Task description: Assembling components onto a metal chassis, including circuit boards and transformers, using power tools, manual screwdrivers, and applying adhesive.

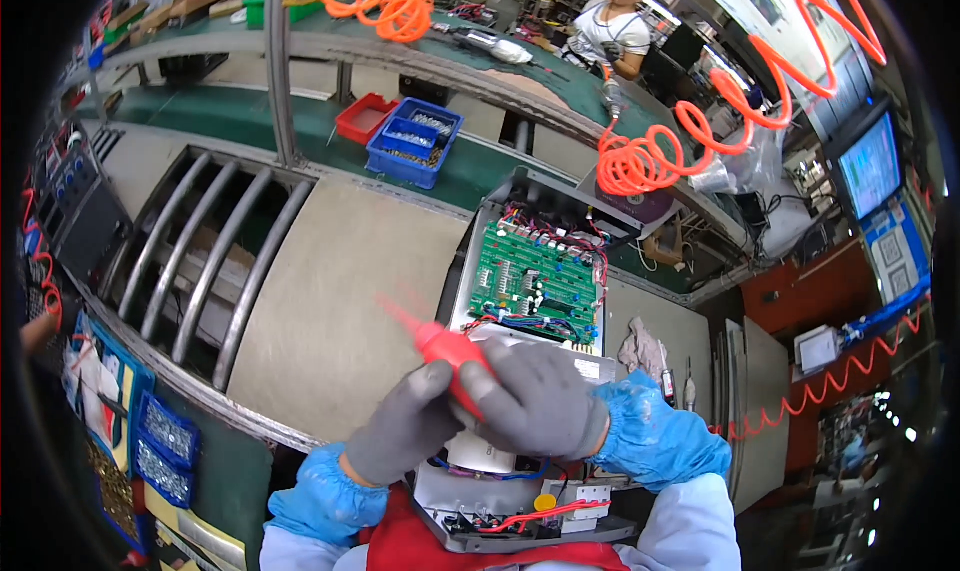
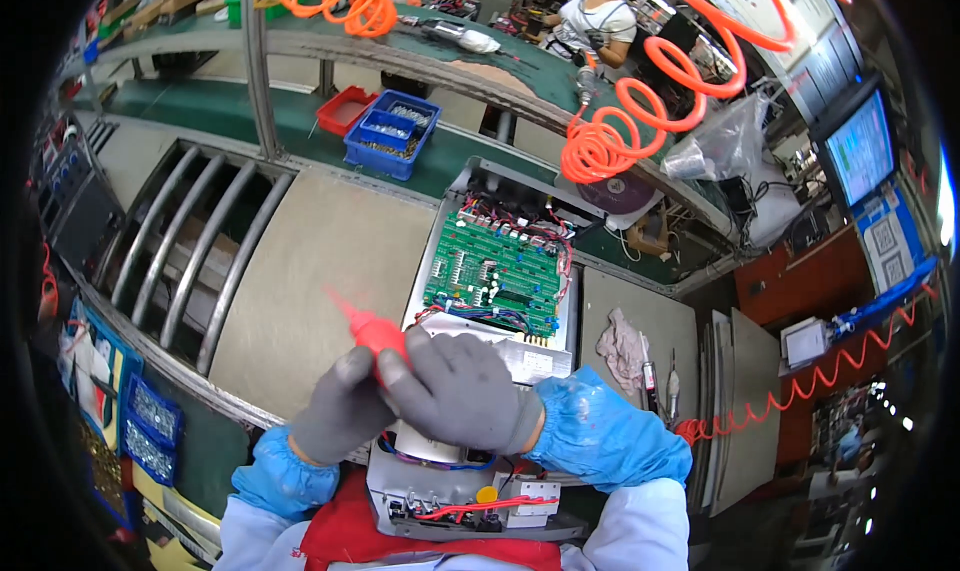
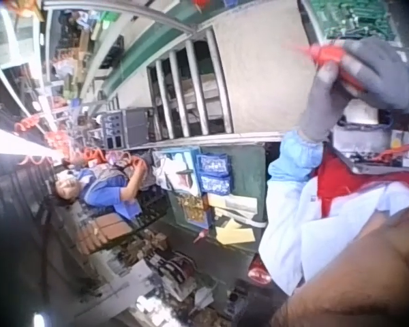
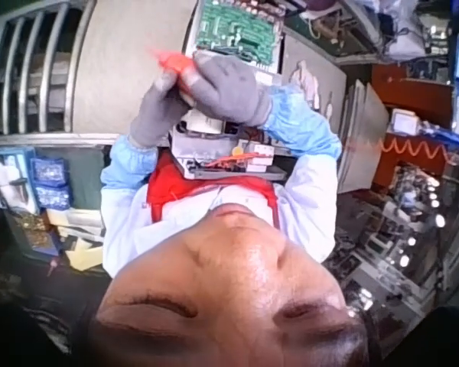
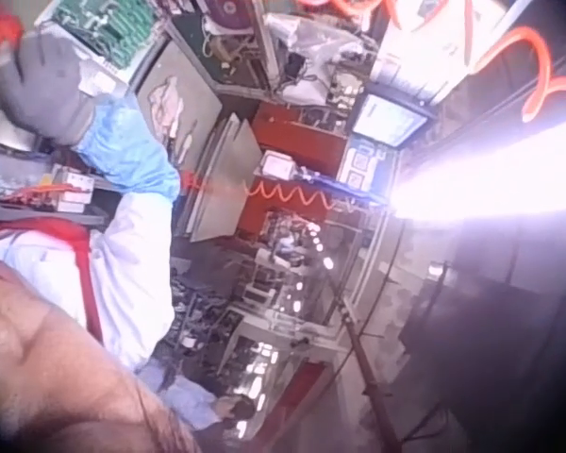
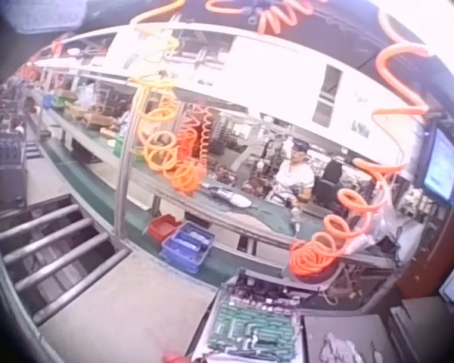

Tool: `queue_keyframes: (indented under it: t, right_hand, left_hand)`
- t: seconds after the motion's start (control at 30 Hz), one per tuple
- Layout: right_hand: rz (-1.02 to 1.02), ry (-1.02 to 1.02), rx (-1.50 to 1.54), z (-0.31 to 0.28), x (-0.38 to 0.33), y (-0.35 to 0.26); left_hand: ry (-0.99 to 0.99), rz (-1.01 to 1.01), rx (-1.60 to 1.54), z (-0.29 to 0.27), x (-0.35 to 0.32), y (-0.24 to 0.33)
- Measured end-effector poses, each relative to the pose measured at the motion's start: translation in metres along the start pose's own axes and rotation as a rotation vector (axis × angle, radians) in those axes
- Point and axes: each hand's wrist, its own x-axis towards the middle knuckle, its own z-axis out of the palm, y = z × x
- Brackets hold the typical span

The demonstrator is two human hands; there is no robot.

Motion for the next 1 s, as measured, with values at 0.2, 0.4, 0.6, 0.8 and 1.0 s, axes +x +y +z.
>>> queue_keyframes:
  t: [0.2, 0.4, 0.6, 0.8, 1.0]
  right_hand:
    - [0.532, -0.149, 0.46, 0.02, -0.025, 0.085]
    - [0.925, -0.427, -0.008, 0.071, -0.06, 0.193]
    - [0.906, -0.795, -0.232, 0.102, -0.035, 0.194]
    - [0.907, -0.885, -0.206, 0.107, -0.026, 0.201]
    - [1.003, -0.911, -0.07, 0.106, -0.011, 0.206]
  left_hand:
    - [0.121, 0.001, -0.077, -0.041, 0.008, -0.017]
    - [0.223, 0.062, 0.01, -0.033, 0.006, -0.022]
    - [0.258, 0.051, -0.015, -0.031, 0.0, -0.021]
    - [0.223, 0.029, 0.009, -0.028, -0.003, -0.019]
    - [0.221, 0.01, 0.061, -0.025, -0.004, -0.019]
